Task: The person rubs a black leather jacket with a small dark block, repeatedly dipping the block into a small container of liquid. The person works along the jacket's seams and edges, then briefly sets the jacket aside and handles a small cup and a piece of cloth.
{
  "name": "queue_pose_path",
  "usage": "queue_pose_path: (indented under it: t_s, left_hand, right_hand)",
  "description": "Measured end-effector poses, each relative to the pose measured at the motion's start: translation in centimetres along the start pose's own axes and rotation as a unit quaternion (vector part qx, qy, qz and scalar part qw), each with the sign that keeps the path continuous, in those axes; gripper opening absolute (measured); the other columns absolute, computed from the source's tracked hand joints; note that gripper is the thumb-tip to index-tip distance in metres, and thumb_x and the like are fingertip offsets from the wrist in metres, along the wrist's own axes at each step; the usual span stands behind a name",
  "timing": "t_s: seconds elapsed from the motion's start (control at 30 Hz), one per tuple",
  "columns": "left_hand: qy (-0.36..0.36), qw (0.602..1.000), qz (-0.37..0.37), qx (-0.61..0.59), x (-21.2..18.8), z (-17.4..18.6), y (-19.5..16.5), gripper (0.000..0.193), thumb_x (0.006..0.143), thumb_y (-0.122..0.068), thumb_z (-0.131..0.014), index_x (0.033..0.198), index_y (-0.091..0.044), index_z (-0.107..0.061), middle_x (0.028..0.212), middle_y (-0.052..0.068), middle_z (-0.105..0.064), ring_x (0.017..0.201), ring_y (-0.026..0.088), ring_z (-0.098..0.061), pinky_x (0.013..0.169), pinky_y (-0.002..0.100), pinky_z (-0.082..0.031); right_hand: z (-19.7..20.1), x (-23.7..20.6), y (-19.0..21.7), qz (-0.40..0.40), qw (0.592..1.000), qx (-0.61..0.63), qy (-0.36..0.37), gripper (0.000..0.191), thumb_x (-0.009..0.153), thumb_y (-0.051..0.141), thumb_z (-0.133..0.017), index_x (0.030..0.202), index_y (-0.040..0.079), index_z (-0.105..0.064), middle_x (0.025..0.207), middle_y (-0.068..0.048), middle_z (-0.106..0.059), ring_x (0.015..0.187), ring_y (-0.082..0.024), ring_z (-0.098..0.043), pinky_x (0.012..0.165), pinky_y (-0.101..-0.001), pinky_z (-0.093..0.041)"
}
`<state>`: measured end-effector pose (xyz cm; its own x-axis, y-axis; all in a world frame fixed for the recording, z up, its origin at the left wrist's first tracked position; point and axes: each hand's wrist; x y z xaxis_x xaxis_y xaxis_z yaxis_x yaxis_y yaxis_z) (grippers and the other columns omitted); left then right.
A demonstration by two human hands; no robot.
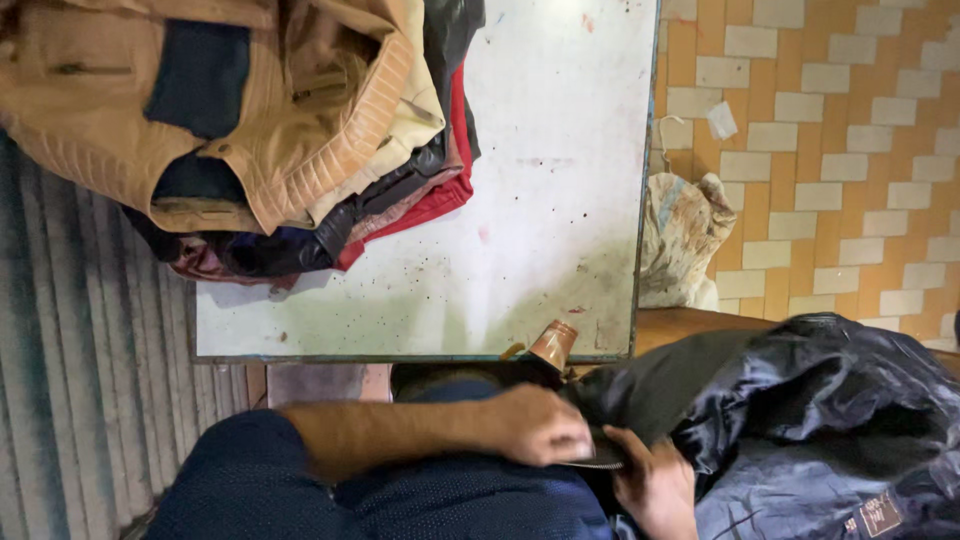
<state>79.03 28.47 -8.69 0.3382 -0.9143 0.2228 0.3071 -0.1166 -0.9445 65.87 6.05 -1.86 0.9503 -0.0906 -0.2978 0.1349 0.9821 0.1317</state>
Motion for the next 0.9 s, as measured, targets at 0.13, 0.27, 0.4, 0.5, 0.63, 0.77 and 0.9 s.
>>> queue_pose_path:
  t_s: [0.13, 0.27, 0.4, 0.5, 0.63, 0.77, 0.9]
  left_hand:
    - [-0.127, 0.980, 0.116, 0.100, 0.0, 3.5, 7.2, 0.011, 0.098, -0.021, -0.065, 0.103, -0.017, -0.073, 0.099, 0.010, -0.072, 0.085, 0.028, -0.071, 0.073, 0.042, -0.059]
    - [0.044, 0.974, 0.090, 0.202, 1.5, 7.2, 12.7, 0.041, 0.086, -0.015, -0.073, 0.126, -0.018, -0.067, 0.127, 0.009, -0.062, 0.114, 0.027, -0.062, 0.090, 0.042, -0.056]
    - [0.170, 0.960, -0.032, 0.222, 3.2, 6.2, 12.9, 0.058, 0.069, -0.027, -0.087, 0.124, -0.021, -0.067, 0.147, 0.011, -0.045, 0.134, 0.032, -0.045, 0.105, 0.054, -0.042]
    - [0.220, 0.939, -0.036, 0.262, 4.4, 5.3, 13.1, 0.068, 0.063, -0.032, -0.091, 0.125, -0.017, -0.065, 0.152, 0.017, -0.036, 0.139, 0.037, -0.036, 0.105, 0.056, -0.041]
    - [0.231, 0.936, -0.002, 0.267, 5.1, 4.0, 13.6, 0.076, 0.067, -0.027, -0.087, 0.136, -0.013, -0.060, 0.155, 0.015, -0.038, 0.138, 0.035, -0.041, 0.108, 0.051, -0.043]
    - [0.215, 0.955, 0.029, 0.201, 5.4, 3.9, 13.5, 0.070, 0.070, -0.020, -0.084, 0.136, -0.013, -0.061, 0.154, 0.014, -0.043, 0.139, 0.033, -0.044, 0.113, 0.047, -0.043]
    - [0.182, 0.974, 0.082, 0.109, 6.2, 4.9, 13.2, 0.063, 0.074, -0.019, -0.084, 0.133, -0.015, -0.065, 0.150, 0.013, -0.048, 0.137, 0.032, -0.046, 0.114, 0.048, -0.037]
  right_hand:
    - [-2.1, -4.6, -1.3, -0.008, 0.997, 0.031, -0.077, 0.053, 0.055, 0.017, -0.081, 0.106, 0.029, -0.077, 0.075, -0.011, -0.066, 0.075, -0.034, -0.066, 0.075, -0.0471, -0.053]
    - [-3.5, -7.5, -1.0, 0.023, 0.978, 0.053, -0.202, 0.051, 0.054, 0.017, -0.078, 0.104, 0.023, -0.074, 0.103, -0.016, -0.070, 0.103, -0.040, -0.064, 0.100, -0.0530, -0.046]
    - [-5.4, -9.0, -1.3, 0.018, 0.974, 0.082, -0.209, 0.057, 0.052, 0.018, -0.076, 0.109, 0.022, -0.074, 0.108, -0.016, -0.068, 0.112, -0.040, -0.060, 0.107, -0.0575, -0.040]
    - [-7.0, -9.7, -1.9, -0.001, 0.974, 0.076, -0.214, 0.057, 0.055, 0.019, -0.075, 0.112, 0.022, -0.074, 0.107, -0.013, -0.068, 0.110, -0.038, -0.060, 0.107, -0.0567, -0.039]
    - [-8.5, -10.3, -2.3, -0.014, 0.972, 0.084, -0.219, 0.060, 0.055, 0.024, -0.075, 0.115, 0.022, -0.073, 0.098, -0.007, -0.066, 0.100, -0.033, -0.059, 0.104, -0.0546, -0.038]
    - [-8.8, -10.3, -2.0, -0.009, 0.968, 0.071, -0.241, 0.059, 0.057, 0.029, -0.075, 0.115, 0.020, -0.073, 0.095, -0.007, -0.065, 0.098, -0.032, -0.059, 0.104, -0.0547, -0.037]
    - [-8.8, -9.9, -1.6, -0.009, 0.961, 0.080, -0.264, 0.056, 0.058, 0.028, -0.073, 0.113, 0.020, -0.073, 0.093, -0.006, -0.063, 0.097, -0.031, -0.059, 0.106, -0.0550, -0.038]
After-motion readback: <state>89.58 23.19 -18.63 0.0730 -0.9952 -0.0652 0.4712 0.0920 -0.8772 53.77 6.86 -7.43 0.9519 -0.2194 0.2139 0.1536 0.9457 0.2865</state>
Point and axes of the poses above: each hand's wrist, its own x-axis towards the middle knuckle, its own z-axis out of the back of the hand, y = z × x
